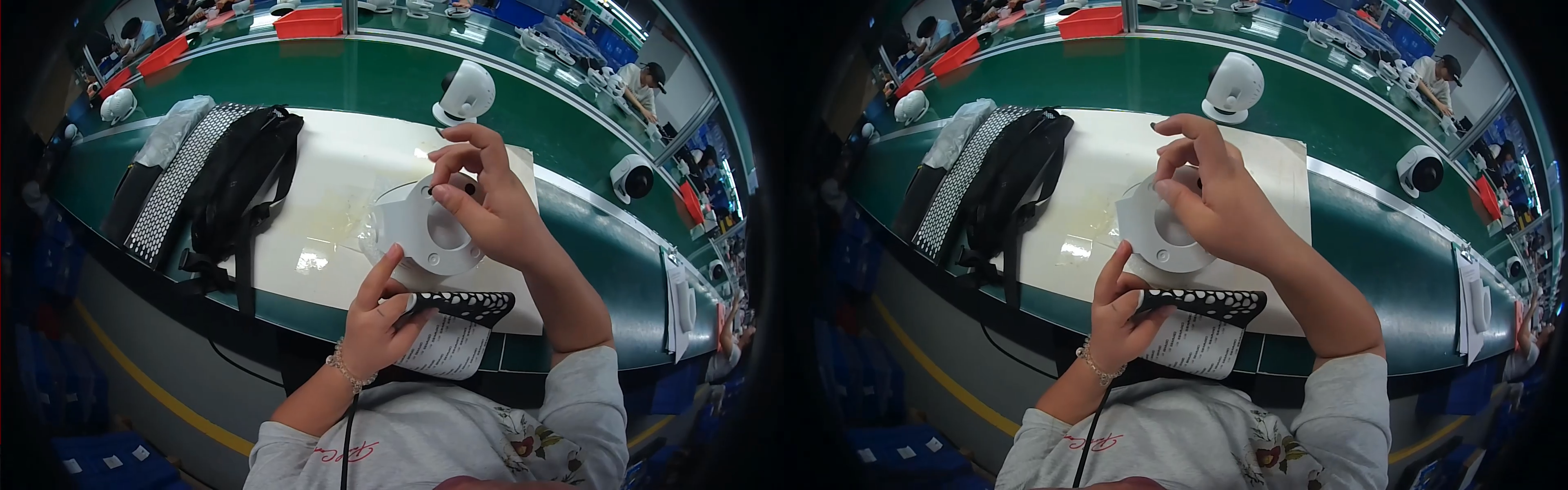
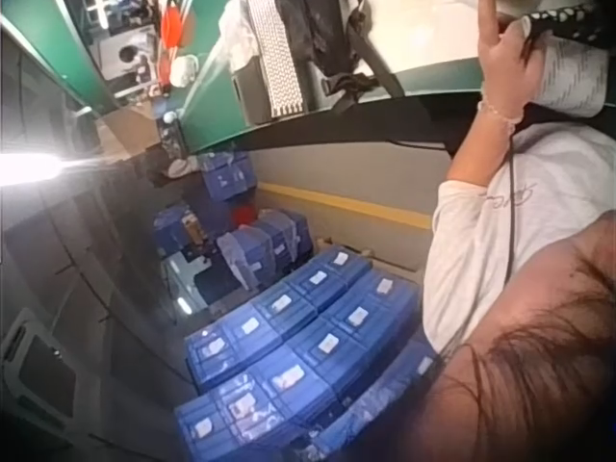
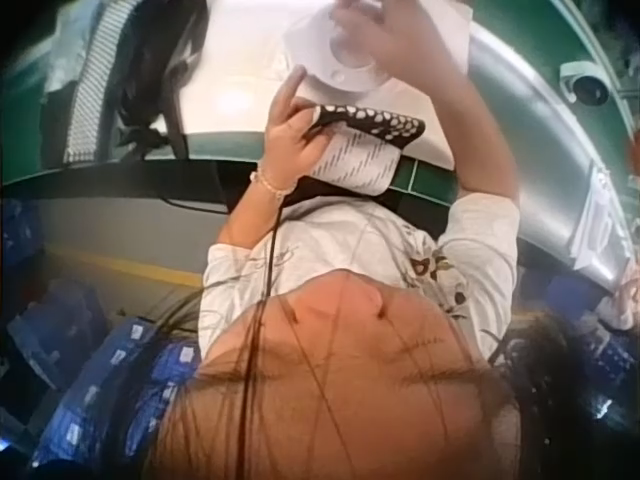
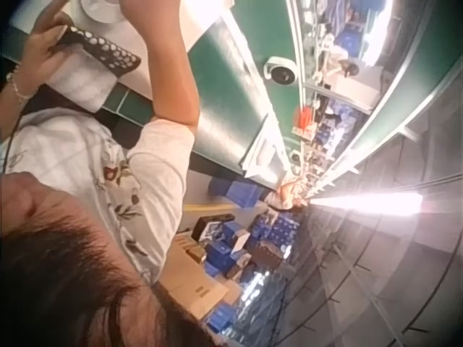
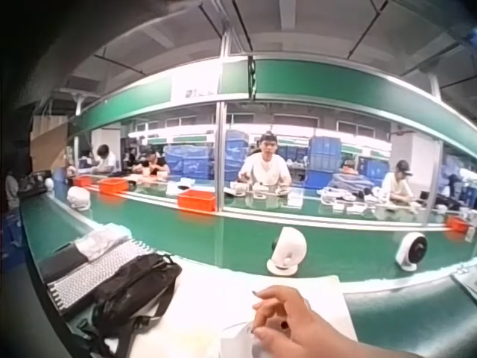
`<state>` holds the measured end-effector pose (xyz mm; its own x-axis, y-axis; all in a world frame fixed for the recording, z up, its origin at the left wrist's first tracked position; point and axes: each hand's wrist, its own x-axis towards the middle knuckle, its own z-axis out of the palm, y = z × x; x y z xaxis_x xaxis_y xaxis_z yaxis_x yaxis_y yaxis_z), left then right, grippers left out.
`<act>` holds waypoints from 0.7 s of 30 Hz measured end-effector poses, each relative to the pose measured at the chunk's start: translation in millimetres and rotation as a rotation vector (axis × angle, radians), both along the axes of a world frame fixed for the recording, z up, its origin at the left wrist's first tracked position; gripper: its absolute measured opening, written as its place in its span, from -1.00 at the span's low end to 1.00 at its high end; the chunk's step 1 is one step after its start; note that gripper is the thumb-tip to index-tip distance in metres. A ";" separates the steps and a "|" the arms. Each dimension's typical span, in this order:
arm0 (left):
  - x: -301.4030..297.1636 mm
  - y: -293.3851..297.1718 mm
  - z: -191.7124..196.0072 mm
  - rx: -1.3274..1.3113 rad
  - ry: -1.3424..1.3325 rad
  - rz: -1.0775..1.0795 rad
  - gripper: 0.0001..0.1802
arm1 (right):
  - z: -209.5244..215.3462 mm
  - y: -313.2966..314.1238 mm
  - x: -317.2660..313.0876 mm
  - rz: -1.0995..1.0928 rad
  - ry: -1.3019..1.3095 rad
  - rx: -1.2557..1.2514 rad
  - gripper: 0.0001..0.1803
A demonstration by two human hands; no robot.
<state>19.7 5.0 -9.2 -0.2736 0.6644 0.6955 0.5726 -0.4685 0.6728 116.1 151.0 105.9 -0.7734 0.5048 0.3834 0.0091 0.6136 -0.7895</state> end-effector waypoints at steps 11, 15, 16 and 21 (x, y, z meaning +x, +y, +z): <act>-2.3 -1.6 2.6 -0.023 0.048 -0.028 -0.77 | -6.0 -10.4 -4.3 -0.050 0.098 -0.153 -0.53; -0.3 -1.6 2.9 -0.030 0.016 0.002 -0.81 | -1.3 -11.3 -3.9 -0.042 0.025 -0.107 -0.54; -0.1 -0.8 1.1 -0.013 0.011 0.003 -0.81 | -0.3 -12.3 -3.2 -0.056 -0.001 -0.066 -0.54; -0.2 -1.9 -1.6 -0.022 -0.006 -0.002 -0.81 | 7.5 -21.8 9.2 -0.099 -0.156 0.603 -0.64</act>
